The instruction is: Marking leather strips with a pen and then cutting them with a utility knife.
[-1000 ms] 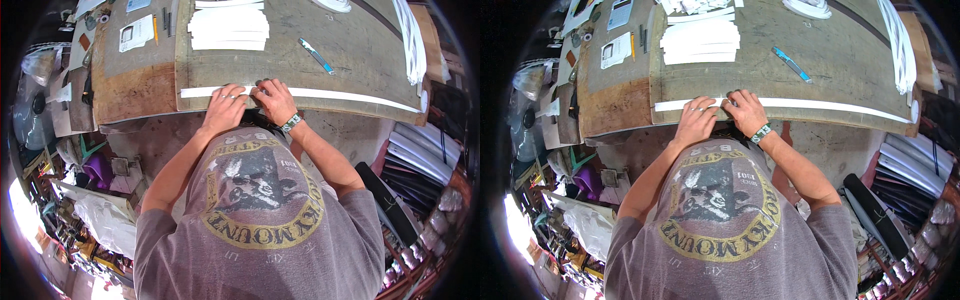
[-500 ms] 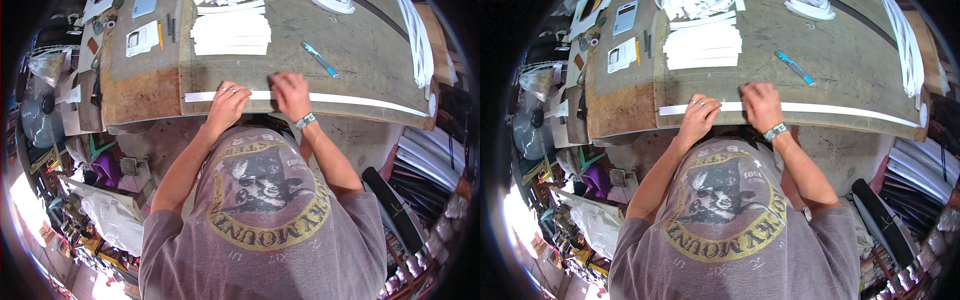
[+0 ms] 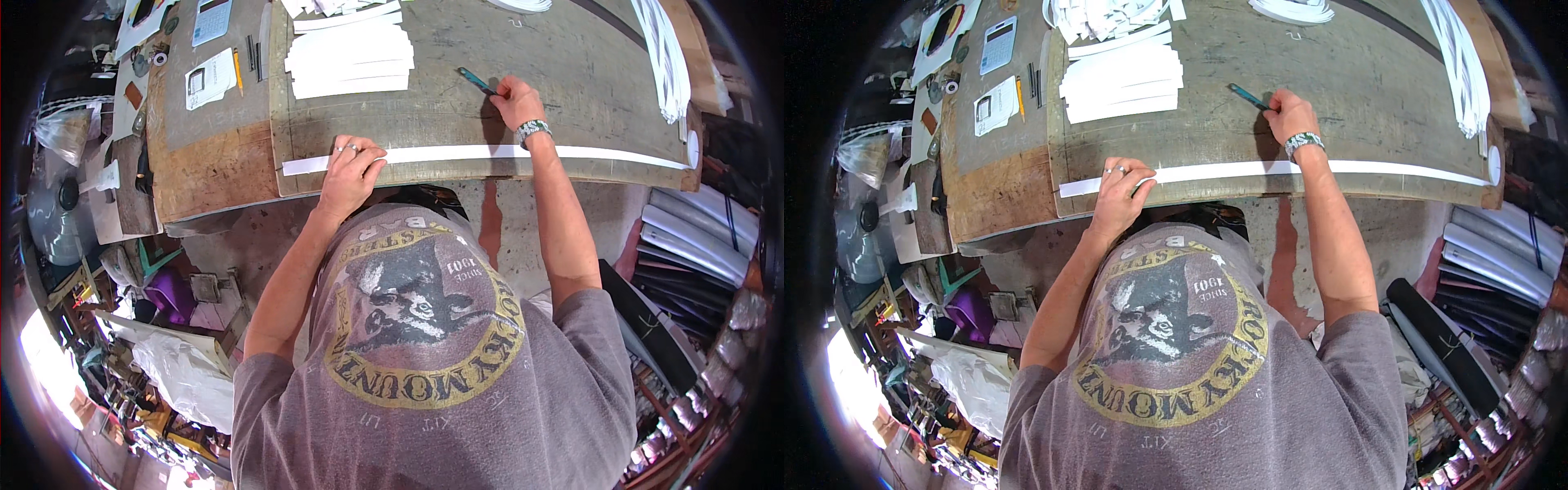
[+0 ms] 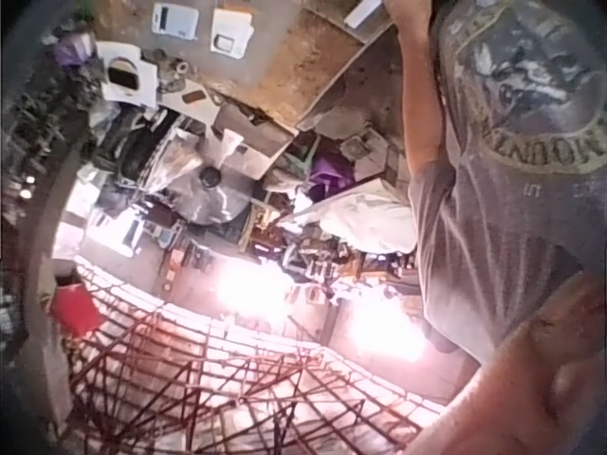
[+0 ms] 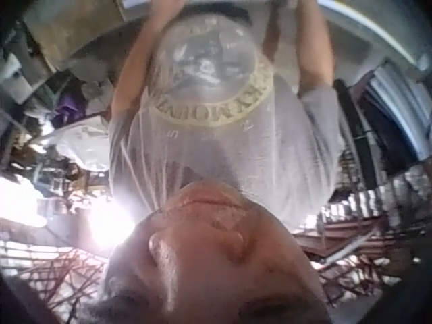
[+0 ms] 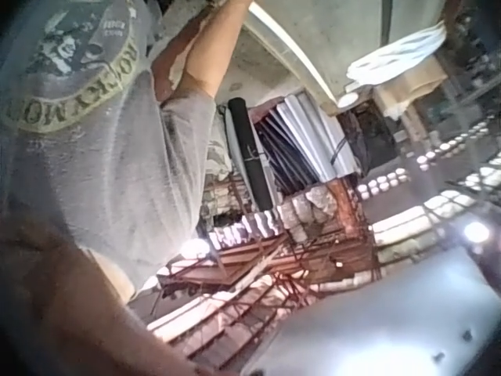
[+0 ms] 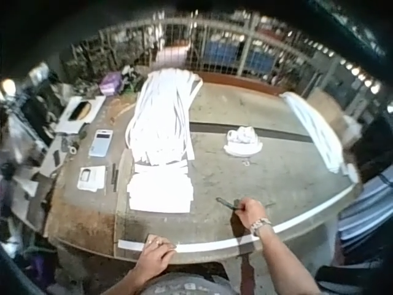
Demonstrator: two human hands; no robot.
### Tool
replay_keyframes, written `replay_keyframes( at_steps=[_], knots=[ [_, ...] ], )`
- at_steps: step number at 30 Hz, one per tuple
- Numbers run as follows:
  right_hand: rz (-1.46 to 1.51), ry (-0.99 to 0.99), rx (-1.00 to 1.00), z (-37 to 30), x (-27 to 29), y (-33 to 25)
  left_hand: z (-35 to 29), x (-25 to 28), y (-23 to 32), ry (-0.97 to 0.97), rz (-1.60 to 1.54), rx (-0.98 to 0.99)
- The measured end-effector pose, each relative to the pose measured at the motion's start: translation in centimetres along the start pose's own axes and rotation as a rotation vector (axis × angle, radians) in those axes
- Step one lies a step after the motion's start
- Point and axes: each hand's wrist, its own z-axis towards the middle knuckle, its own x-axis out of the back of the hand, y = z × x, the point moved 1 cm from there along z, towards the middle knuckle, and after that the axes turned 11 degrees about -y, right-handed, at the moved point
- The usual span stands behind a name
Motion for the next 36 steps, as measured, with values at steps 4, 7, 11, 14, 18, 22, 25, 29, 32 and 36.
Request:
replay_keyframes(
  at_steps=[4, 7, 11, 14, 18, 22, 25, 29, 32, 36],
  knots=[
    [0.641, 0.004, 0.241, -2.1, -0.5, -3.6, -0.1, 0.1, 0.0, -0.015, -0.005, 0.045],
    [0.765, 0.075, 0.345, -5.3, -2.3, -6.9, 0.0, 0.2, -0.1, -0.036, 0.007, 0.045],
    [0.627, 0.213, 0.306, -6.5, -5.3, -7.6, 0.0, 0.2, -0.1, -0.035, 0.002, 0.025],
    [0.414, 0.474, 0.31, -7.5, -5.8, -8.2, 0.0, 0.1, -0.3, -0.045, -0.026, 0.018],
    [0.429, 0.236, 0.095, -9.6, -6.1, -9.4, 0.0, 0.1, -0.5, -0.028, 0.0, -0.009],
    [0.529, 0.257, 0.289, -14.4, -9.8, -11.5, 0.1, 0.1, -0.8, -0.028, 0.015, -0.028],
    [0.533, 0.29, 0.353, -16.8, -12.4, -13.0, 0.3, 0.0, -0.7, -0.028, 0.015, -0.039],
    [0.449, 0.272, 0.365, -17.7, -14.4, -13.3, 0.4, 0.1, -0.8, -0.024, -0.001, -0.049],
    [0.434, 0.262, 0.368, -17.7, -14.7, -13.4, 0.3, 0.1, -0.8, -0.036, 0.009, -0.034],
    [0.417, 0.309, 0.389, -17.3, -15.0, -13.4, 0.2, 0.1, -0.8, -0.034, 0.007, -0.05]
  ],
)
